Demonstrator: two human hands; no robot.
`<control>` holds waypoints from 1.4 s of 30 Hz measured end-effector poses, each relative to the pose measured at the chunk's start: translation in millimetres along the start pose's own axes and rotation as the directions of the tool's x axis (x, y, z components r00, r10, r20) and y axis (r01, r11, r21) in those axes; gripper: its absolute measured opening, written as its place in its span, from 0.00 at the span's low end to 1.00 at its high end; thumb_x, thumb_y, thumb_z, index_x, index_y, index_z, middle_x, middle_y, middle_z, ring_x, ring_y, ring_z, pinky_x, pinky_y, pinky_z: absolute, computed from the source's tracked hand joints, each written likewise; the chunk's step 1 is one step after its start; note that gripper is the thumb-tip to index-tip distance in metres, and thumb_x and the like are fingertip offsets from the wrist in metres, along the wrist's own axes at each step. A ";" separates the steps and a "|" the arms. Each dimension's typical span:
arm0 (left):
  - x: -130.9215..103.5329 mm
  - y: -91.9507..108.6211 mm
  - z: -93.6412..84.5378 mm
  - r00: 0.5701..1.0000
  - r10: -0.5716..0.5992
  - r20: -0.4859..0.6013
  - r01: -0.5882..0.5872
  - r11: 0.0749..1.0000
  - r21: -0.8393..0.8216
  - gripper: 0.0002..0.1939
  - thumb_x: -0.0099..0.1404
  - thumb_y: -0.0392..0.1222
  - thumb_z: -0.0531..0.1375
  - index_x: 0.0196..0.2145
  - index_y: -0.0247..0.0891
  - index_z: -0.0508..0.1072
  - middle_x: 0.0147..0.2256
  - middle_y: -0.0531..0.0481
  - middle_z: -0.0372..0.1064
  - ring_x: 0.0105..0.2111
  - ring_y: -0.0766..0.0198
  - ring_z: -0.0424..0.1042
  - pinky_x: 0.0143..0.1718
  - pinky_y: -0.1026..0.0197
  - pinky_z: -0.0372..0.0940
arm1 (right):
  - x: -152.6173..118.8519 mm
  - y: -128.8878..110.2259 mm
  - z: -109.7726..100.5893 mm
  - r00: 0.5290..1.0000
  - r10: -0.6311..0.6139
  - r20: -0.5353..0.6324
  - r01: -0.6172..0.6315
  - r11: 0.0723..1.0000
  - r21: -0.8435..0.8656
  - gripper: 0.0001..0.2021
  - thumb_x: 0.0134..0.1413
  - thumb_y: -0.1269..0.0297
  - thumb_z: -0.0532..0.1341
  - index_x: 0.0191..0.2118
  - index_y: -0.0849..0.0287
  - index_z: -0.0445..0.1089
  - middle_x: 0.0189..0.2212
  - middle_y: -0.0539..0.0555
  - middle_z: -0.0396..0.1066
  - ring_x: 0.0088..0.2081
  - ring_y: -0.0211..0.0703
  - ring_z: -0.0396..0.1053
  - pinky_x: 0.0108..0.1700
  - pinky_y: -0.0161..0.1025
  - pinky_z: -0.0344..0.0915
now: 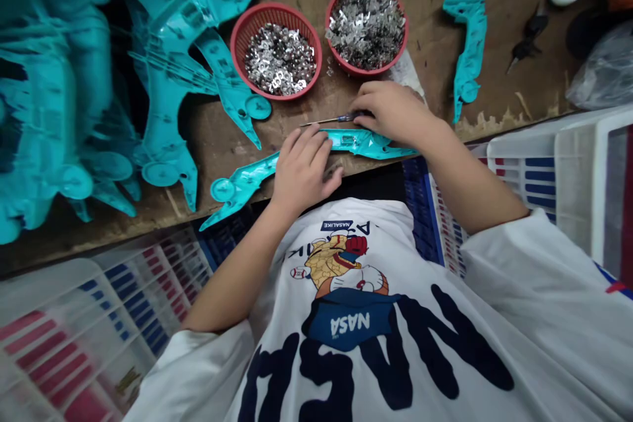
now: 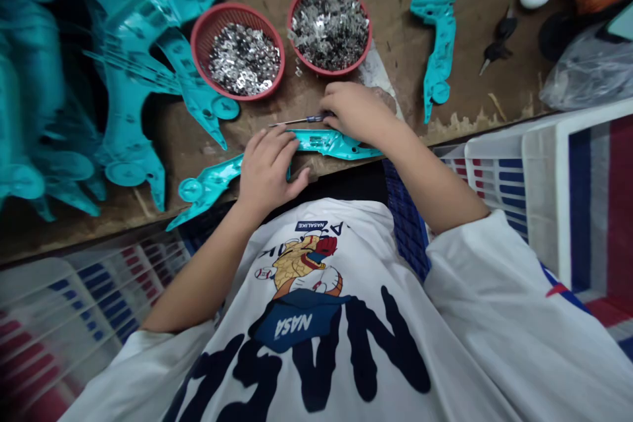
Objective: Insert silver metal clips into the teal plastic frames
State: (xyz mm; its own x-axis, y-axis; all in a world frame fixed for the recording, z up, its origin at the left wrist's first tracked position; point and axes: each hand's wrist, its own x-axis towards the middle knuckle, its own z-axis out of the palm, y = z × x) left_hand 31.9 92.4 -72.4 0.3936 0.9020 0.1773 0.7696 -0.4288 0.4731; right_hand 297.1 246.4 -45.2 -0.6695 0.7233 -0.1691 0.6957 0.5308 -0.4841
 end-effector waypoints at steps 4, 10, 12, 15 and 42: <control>-2.1 -10.7 12.5 0.999 -0.009 -0.050 0.007 0.999 -0.044 0.38 0.81 0.54 0.60 0.81 0.35 0.64 0.77 0.26 0.68 0.80 0.32 0.66 0.82 0.29 0.60 | -24.2 -11.2 -13.3 0.995 0.060 -0.076 -0.058 0.998 0.031 0.12 0.71 0.56 0.67 0.50 0.54 0.86 0.50 0.65 0.82 0.53 0.69 0.77 0.59 0.63 0.73; -0.2 -7.0 15.2 0.998 -0.009 -0.064 0.009 1.000 0.003 0.38 0.83 0.53 0.58 0.83 0.37 0.62 0.80 0.29 0.64 0.84 0.34 0.59 0.84 0.29 0.54 | -76.4 -23.5 -14.3 0.991 0.067 -0.116 -0.055 0.993 0.103 0.12 0.67 0.61 0.65 0.48 0.55 0.85 0.45 0.63 0.83 0.49 0.64 0.77 0.57 0.59 0.73; 2.4 -3.2 12.2 1.000 -0.012 0.003 0.012 1.000 0.011 0.35 0.84 0.50 0.56 0.82 0.37 0.64 0.80 0.31 0.65 0.83 0.36 0.61 0.83 0.31 0.56 | -81.2 -24.8 -7.5 0.992 0.057 -0.109 -0.049 0.996 0.071 0.13 0.67 0.61 0.65 0.49 0.57 0.86 0.47 0.65 0.82 0.51 0.66 0.76 0.59 0.61 0.71; 5.8 0.9 7.2 0.997 -0.041 0.068 0.040 0.999 0.011 0.35 0.84 0.49 0.55 0.82 0.37 0.65 0.80 0.31 0.65 0.83 0.37 0.62 0.83 0.33 0.57 | -81.5 -32.6 0.8 0.990 0.065 -0.126 -0.065 0.998 0.005 0.14 0.70 0.61 0.64 0.51 0.57 0.86 0.48 0.65 0.81 0.54 0.68 0.73 0.61 0.64 0.69; 5.1 2.2 2.4 0.999 -0.037 0.010 0.036 0.998 0.056 0.30 0.81 0.44 0.58 0.76 0.38 0.74 0.77 0.32 0.70 0.79 0.38 0.69 0.81 0.30 0.62 | 8.7 -47.1 -14.2 0.973 -0.169 0.159 0.171 0.985 0.005 0.18 0.65 0.71 0.64 0.54 0.56 0.90 0.45 0.59 0.89 0.44 0.54 0.82 0.45 0.43 0.64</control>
State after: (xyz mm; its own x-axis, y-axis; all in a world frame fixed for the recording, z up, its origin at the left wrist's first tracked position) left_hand 36.8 95.9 -72.4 0.3700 0.9167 0.1508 0.8106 -0.3979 0.4297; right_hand 262.3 234.0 -11.6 -0.8104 0.5433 -0.2195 0.5700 0.6440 -0.5103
